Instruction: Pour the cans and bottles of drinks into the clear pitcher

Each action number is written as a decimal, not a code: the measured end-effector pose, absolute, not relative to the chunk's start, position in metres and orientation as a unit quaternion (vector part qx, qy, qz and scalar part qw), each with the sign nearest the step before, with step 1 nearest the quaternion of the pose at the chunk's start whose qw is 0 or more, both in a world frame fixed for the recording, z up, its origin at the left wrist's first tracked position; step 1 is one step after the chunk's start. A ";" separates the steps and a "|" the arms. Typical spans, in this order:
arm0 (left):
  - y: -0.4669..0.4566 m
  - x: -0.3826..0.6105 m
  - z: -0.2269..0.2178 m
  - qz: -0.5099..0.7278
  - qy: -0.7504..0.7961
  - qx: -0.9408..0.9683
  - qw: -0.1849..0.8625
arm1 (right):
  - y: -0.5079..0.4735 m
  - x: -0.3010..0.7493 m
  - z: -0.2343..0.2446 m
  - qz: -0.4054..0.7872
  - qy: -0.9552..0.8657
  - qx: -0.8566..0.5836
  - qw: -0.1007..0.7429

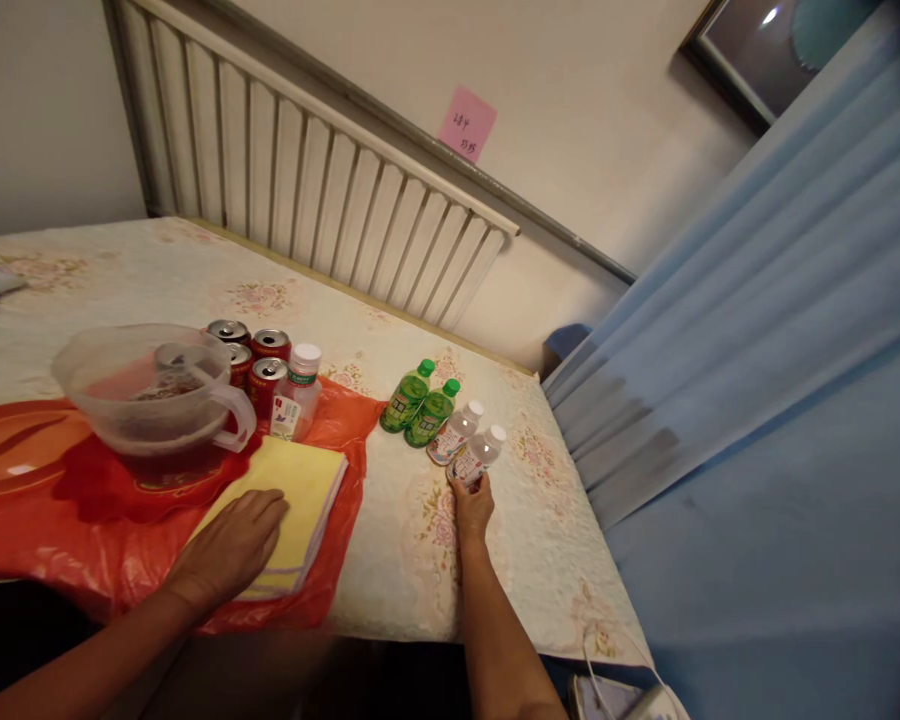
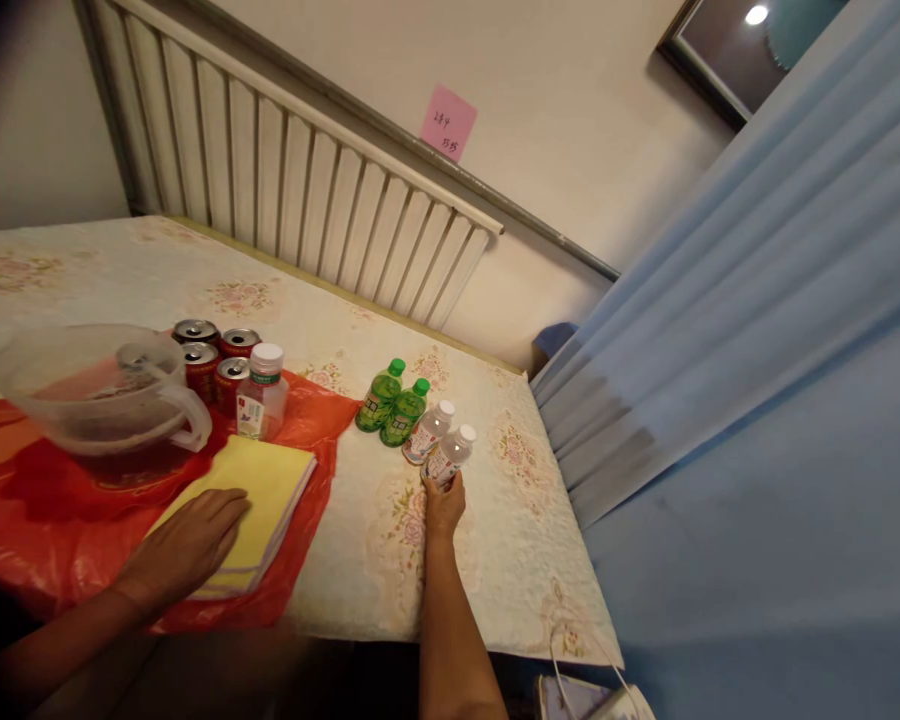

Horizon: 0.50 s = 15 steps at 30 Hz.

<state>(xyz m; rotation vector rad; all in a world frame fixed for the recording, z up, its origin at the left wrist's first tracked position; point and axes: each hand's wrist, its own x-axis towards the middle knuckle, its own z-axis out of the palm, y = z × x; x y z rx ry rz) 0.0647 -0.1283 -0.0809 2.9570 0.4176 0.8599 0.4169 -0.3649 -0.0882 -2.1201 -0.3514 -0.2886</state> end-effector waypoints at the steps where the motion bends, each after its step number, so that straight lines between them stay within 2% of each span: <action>1: -0.128 0.065 -0.081 0.276 0.135 0.951 0.019 | -0.365 0.417 -0.088 -0.119 -0.142 -0.865 0.466; 15: -0.129 0.065 -0.081 0.275 0.141 0.951 0.032 | -0.364 0.416 -0.085 -0.129 -0.143 -0.866 0.461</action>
